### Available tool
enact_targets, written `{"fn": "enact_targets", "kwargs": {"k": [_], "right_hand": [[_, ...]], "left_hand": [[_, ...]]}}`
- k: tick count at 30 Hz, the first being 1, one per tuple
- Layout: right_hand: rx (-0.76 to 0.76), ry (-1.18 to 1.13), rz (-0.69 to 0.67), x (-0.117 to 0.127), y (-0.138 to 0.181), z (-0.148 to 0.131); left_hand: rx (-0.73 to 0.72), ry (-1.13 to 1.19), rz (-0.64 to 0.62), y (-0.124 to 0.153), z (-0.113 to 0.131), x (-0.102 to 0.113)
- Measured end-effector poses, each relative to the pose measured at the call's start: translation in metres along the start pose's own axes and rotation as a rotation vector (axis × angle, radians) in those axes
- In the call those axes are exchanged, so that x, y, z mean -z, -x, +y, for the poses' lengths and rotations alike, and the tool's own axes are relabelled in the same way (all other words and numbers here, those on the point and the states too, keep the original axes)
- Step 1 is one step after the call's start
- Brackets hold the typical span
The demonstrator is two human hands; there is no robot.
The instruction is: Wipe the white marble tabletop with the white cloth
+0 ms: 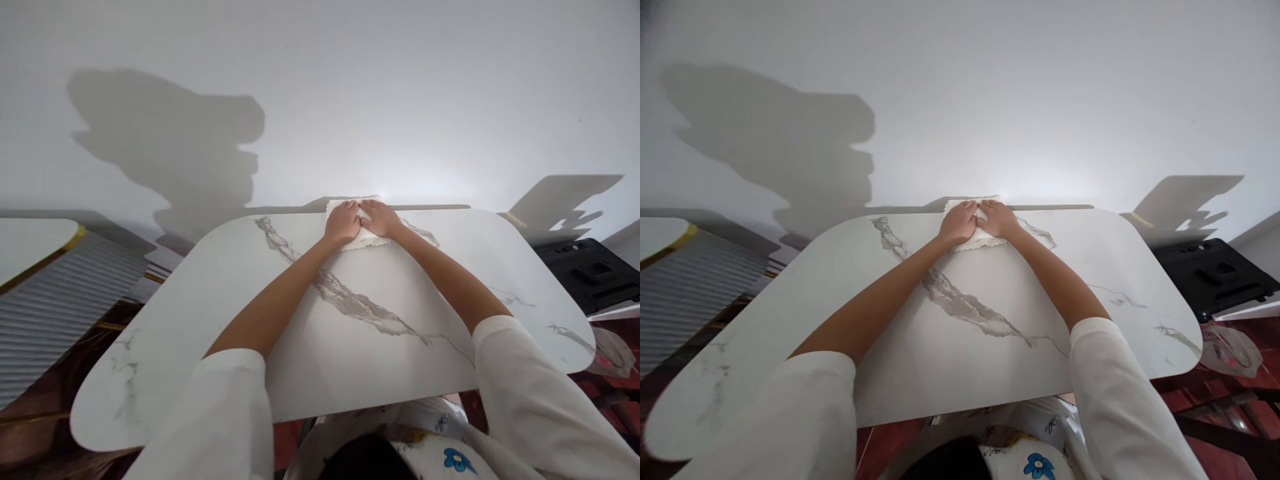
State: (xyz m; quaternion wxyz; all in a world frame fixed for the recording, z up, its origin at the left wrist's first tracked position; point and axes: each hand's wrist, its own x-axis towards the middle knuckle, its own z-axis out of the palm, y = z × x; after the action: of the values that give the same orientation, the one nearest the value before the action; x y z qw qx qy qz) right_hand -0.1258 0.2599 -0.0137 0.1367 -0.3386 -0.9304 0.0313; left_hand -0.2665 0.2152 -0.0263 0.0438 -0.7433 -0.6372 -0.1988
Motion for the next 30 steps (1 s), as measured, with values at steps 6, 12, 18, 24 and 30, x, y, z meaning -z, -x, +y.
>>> {"fn": "enact_targets", "kwargs": {"k": [6,12,18,24,30], "right_hand": [[-0.128,0.03,0.027,0.006,0.024,0.012],[-0.227,0.052,0.029,0.012,0.066,-0.002],[-0.237,0.051,0.053,0.017,0.115,-0.029],[-0.213,0.044,0.058,0.022,0.164,-0.081],[-0.131,-0.023,0.058,0.03,0.212,-0.132]], "left_hand": [[-0.09,0.03,-0.012,-0.012,0.024,-0.009],[-0.169,0.053,-0.049,0.01,0.047,-0.01],[-0.192,0.067,-0.09,0.052,0.071,-0.001],[-0.2,0.071,-0.082,0.122,0.089,0.025],[-0.081,0.035,-0.136,0.197,0.112,0.057]]}}
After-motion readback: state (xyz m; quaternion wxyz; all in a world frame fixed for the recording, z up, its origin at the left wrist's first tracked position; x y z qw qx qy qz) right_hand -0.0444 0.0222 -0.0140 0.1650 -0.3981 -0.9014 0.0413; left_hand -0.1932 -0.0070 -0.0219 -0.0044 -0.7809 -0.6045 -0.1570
